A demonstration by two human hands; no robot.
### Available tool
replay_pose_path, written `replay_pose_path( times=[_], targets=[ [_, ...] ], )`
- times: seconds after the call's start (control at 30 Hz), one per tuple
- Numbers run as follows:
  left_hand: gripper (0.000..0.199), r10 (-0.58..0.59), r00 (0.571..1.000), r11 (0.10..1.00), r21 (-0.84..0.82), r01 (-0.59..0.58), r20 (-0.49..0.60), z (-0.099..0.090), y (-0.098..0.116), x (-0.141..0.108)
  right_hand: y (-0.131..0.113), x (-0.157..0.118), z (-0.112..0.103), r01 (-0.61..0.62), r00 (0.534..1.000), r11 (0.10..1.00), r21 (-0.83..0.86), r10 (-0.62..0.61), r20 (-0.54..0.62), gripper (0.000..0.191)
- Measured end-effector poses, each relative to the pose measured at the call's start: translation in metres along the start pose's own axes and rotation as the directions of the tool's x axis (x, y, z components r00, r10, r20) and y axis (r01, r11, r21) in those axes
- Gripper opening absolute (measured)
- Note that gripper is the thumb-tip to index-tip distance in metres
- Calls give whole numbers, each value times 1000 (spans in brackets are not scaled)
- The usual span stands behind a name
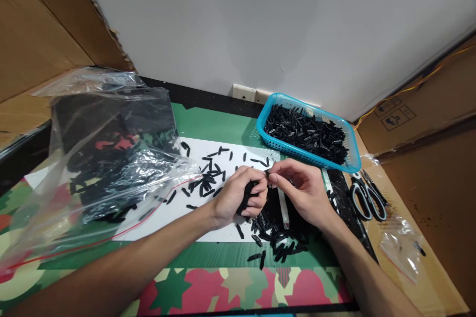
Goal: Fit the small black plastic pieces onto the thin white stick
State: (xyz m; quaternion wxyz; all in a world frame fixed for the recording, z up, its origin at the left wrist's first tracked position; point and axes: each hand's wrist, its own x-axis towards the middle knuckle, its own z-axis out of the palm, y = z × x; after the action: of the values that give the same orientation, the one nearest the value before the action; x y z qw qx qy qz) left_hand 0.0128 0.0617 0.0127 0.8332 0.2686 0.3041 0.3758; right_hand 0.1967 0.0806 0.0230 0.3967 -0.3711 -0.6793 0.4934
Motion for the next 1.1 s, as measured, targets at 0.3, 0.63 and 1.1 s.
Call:
replay_pose_path(
  times=[0.3, 0.63, 1.1],
  targets=[
    [44, 16, 1000, 1000, -17, -16, -17, 0, 6, 1, 2, 3, -2, -4, 999, 998, 56, 6, -38, 11],
    [41, 45, 998, 998, 40, -43, -42, 0, 6, 3, 7, 3, -1, -23, 1000, 993, 115, 25, -11, 11],
    [41, 79, 995, 996, 33, -78, -54, 1, 6, 1, 14, 4, 0, -20, 1000, 988, 152, 23, -20, 13]
  ],
)
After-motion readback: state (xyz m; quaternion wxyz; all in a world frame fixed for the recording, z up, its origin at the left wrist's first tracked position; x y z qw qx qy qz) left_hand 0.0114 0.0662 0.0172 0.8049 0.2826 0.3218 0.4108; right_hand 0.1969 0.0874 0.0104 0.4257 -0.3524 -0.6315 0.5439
